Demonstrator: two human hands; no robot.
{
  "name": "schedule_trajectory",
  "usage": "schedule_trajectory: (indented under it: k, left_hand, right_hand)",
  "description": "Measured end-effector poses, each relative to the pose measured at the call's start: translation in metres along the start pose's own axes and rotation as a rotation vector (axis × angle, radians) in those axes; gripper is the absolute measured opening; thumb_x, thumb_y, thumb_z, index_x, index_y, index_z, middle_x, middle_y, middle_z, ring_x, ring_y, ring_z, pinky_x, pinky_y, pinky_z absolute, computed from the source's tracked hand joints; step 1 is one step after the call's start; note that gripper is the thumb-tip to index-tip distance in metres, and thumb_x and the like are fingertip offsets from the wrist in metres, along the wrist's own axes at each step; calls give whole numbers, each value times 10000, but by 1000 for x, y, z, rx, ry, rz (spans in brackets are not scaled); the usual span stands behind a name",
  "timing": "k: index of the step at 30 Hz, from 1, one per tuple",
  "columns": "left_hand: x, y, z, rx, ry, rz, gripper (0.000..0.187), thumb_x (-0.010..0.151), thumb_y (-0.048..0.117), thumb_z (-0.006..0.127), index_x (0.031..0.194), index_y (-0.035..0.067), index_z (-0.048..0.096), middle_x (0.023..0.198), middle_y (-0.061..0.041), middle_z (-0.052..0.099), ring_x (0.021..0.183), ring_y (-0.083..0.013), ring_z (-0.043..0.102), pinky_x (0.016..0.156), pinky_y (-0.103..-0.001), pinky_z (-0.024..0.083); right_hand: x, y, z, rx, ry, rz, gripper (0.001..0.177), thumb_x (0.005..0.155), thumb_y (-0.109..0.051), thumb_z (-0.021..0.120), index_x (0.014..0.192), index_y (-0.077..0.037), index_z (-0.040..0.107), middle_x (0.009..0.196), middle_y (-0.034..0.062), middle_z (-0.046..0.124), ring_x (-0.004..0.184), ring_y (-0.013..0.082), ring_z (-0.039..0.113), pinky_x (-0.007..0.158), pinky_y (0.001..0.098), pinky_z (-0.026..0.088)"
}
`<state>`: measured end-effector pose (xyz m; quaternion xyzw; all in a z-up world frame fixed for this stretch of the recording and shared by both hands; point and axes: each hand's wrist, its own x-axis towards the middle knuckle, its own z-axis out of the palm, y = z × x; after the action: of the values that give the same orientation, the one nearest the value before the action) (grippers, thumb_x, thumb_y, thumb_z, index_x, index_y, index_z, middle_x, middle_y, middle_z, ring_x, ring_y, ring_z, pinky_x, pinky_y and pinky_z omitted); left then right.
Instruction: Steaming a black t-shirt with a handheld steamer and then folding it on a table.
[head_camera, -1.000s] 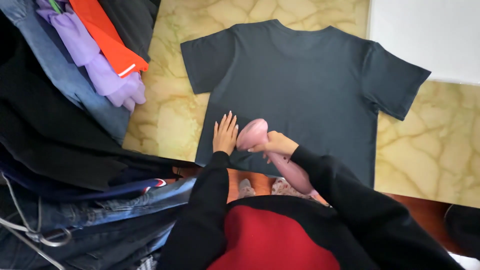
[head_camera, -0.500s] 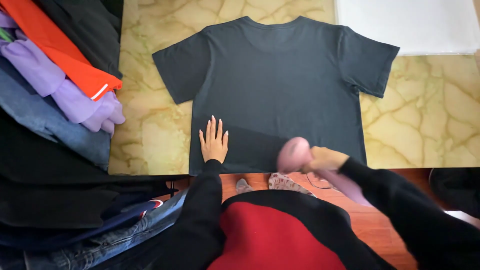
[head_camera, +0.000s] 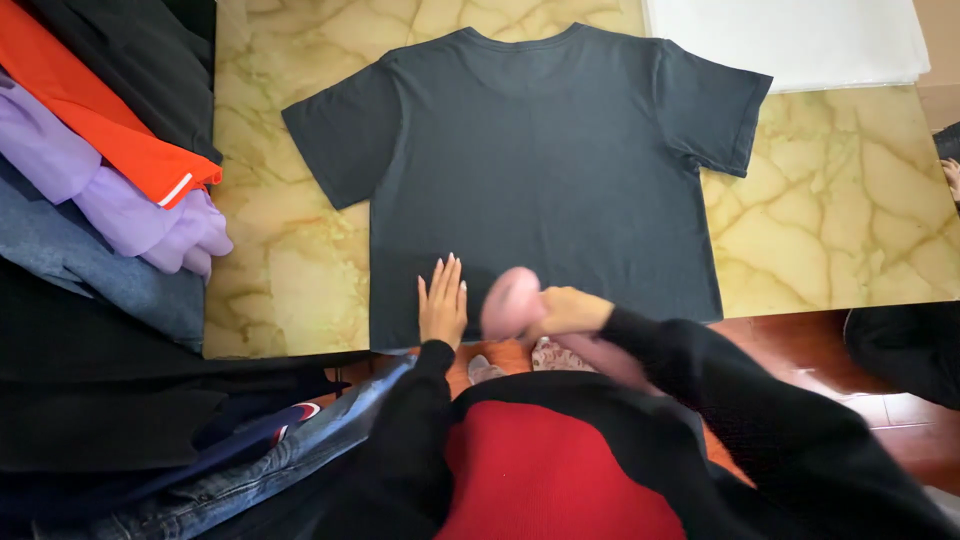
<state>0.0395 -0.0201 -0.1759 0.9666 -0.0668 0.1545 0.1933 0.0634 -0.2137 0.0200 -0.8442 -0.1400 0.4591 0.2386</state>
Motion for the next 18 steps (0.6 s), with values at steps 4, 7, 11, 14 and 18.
schedule_trajectory:
  k: [4, 7, 11, 14, 18]
  left_hand:
    - [-16, -4, 11, 126, 96, 18, 403, 930, 198, 317, 1329, 151, 346, 1399, -3, 322, 1257, -143, 335, 1036, -413, 220]
    - [-16, 0, 2, 175, 120, 1, 418, 927, 252, 320, 1327, 134, 339, 1397, -11, 320, 1261, -148, 327, 1038, -404, 215]
    - [-14, 5, -6, 214, 125, 27, 431, 914, 301, 347, 1309, 129, 372, 1392, -28, 331, 1263, -162, 331, 1030, -411, 222]
    - [-12, 7, -9, 235, 144, 35, 427, 907, 307, 365, 1294, 129, 398, 1384, -32, 349, 1251, -165, 353, 1021, -412, 242]
    - [-11, 9, -12, 240, 167, 49, 425, 905, 321, 371, 1276, 122, 425, 1373, -36, 370, 1237, -171, 376, 1013, -418, 263]
  right_hand:
    - [24, -3, 11, -31, -16, 143, 577, 502, -516, 706, 867, -72, 666, 842, 149, 654, 875, 275, 628, 740, 385, 506]
    - [16, 10, 3, -76, -20, 189, 584, 478, -513, 710, 868, -79, 672, 846, 151, 653, 880, 278, 627, 739, 384, 503]
    - [3, 73, -9, 9, -6, 231, 548, 525, -457, 712, 869, -31, 678, 832, 184, 657, 876, 297, 629, 724, 406, 493]
    - [-19, 146, -20, 50, 7, 302, 431, 547, -369, 720, 800, -21, 702, 777, 195, 669, 824, 303, 651, 686, 408, 494]
    - [-51, 265, -29, 235, 40, 404, 322, 560, -307, 662, 610, 9, 689, 607, 196, 666, 615, 291, 655, 613, 360, 516]
